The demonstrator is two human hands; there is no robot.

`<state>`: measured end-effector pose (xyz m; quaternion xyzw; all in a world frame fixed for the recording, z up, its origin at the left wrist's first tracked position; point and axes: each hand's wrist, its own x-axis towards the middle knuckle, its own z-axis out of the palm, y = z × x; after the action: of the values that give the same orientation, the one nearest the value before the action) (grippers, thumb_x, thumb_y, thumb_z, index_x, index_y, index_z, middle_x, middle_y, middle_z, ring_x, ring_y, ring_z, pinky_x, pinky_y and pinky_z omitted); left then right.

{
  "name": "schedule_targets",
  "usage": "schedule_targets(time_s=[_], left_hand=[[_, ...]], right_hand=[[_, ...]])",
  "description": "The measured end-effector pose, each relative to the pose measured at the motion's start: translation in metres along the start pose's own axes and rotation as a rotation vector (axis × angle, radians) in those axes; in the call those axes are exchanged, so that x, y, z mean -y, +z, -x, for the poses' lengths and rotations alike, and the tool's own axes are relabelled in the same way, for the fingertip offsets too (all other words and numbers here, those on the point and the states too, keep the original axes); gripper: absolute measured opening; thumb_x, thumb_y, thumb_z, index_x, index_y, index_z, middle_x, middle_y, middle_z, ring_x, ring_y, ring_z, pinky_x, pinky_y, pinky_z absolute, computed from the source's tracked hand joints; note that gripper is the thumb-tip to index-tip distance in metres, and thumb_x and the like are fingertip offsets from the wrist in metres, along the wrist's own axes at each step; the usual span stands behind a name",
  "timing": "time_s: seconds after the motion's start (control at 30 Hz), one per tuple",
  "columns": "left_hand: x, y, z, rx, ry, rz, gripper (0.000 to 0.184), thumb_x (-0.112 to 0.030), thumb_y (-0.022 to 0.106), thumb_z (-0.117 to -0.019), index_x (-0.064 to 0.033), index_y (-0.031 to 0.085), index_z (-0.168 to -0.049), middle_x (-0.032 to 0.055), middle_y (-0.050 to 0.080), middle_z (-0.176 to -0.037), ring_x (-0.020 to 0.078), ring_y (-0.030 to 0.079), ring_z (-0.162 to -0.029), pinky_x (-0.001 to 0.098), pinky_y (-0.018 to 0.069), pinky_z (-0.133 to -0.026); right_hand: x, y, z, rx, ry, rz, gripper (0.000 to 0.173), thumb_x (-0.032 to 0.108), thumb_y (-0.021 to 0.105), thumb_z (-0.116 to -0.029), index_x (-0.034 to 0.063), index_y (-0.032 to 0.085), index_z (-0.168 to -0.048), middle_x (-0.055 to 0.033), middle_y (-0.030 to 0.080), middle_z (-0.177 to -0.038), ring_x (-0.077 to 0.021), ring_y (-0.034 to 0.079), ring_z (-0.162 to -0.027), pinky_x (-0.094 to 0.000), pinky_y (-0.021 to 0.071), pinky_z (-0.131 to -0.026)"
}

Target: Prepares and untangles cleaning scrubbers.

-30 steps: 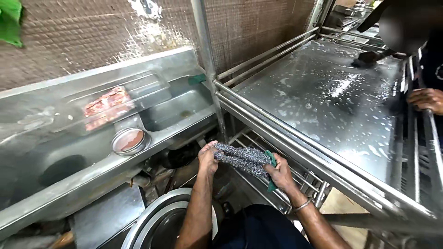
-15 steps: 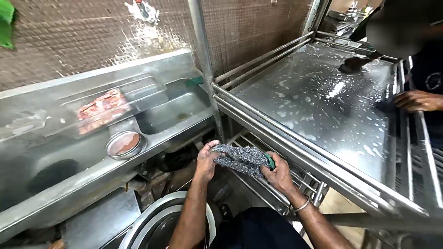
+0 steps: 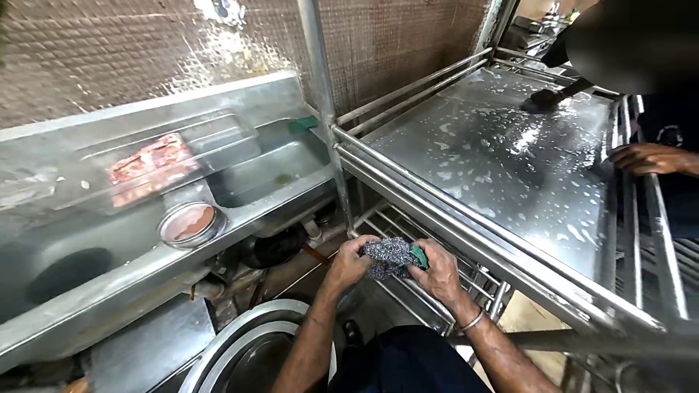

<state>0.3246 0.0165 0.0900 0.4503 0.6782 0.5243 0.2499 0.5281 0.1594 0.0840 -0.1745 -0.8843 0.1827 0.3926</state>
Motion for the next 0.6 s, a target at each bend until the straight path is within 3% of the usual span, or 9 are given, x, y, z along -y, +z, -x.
schedule_targets(time_s=[0.07,0.17,0.27,0.37,0.47,0.53,0.6], left_hand=[[0.006,0.004,-0.001,-0.1,0.012,0.016,0.034,0.007,0.06,-0.0881,-0.0122,0.074,-0.113,-0.0012,0.076,-0.107,0.0092,0.071,-0.099,0.0338,0.0598,-0.09],[0.007,0.009,0.0,-0.145,0.021,0.027,0.031,0.004,0.058,-0.0928,-0.012,0.074,-0.114,-0.0014,0.076,-0.108,0.0092,0.071,-0.098,0.033,0.06,-0.089],[0.003,0.02,0.002,-0.174,-0.063,-0.022,0.031,0.001,0.056,-0.0946,-0.0109,0.072,-0.118,0.0032,0.075,-0.101,0.0126,0.069,-0.076,0.0355,0.0598,-0.07],[0.002,0.032,0.003,-0.108,-0.039,-0.074,0.027,-0.005,0.055,-0.0981,-0.0097,0.072,-0.119,0.0052,0.074,-0.095,0.0135,0.068,-0.074,0.0378,0.0587,-0.071],[-0.002,0.038,0.002,-0.011,-0.017,-0.091,0.02,-0.012,0.055,-0.1012,-0.0062,0.073,-0.11,0.0045,0.072,-0.086,0.0119,0.067,-0.071,0.0358,0.0589,-0.072],[-0.002,0.037,0.002,0.009,-0.034,-0.083,0.025,-0.013,0.053,-0.1017,-0.0047,0.07,-0.119,0.0056,0.07,-0.081,0.0129,0.065,-0.064,0.035,0.0583,-0.066],[0.003,0.035,0.0,-0.056,-0.015,-0.15,0.032,-0.013,0.051,-0.1003,-0.009,0.068,-0.127,0.0059,0.072,-0.085,0.0142,0.068,-0.067,0.0377,0.0599,-0.067]], right_hand=[[0.005,-0.002,0.004,0.13,0.105,-0.1,0.052,0.047,0.087,-0.0776,0.0116,0.072,-0.113,-0.0031,0.075,-0.103,-0.0155,0.073,-0.089,-0.0415,0.063,-0.078],[0.012,-0.001,0.011,0.257,0.273,-0.186,0.07,0.064,0.08,-0.0774,0.0155,0.068,-0.126,-0.0015,0.075,-0.105,-0.0139,0.072,-0.093,-0.0448,0.0615,-0.084],[0.016,0.0,0.005,0.303,0.358,-0.208,0.08,0.07,0.075,-0.0789,0.0212,0.061,-0.141,-0.0009,0.072,-0.121,-0.0142,0.07,-0.107,-0.0463,0.0589,-0.094],[0.019,-0.007,-0.013,0.401,0.423,-0.185,0.085,0.066,0.077,-0.0792,0.0252,0.053,-0.15,-0.0043,0.066,-0.132,-0.0195,0.066,-0.116,-0.0498,0.0554,-0.099],[0.017,-0.012,-0.027,0.475,0.473,-0.189,0.066,0.05,0.079,-0.0849,0.0247,0.06,-0.143,-0.0036,0.07,-0.128,-0.0196,0.068,-0.115,-0.0512,0.055,-0.099],[0.013,-0.012,-0.03,0.464,0.515,-0.183,0.042,0.033,0.079,-0.085,0.021,0.072,-0.124,-0.0042,0.076,-0.106,-0.0208,0.072,-0.097,-0.0538,0.0579,-0.087],[0.01,-0.012,-0.03,0.44,0.538,-0.17,0.029,0.025,0.076,-0.083,0.0196,0.076,-0.111,-0.0032,0.075,-0.093,-0.0206,0.072,-0.086,-0.0539,0.0577,-0.077]])
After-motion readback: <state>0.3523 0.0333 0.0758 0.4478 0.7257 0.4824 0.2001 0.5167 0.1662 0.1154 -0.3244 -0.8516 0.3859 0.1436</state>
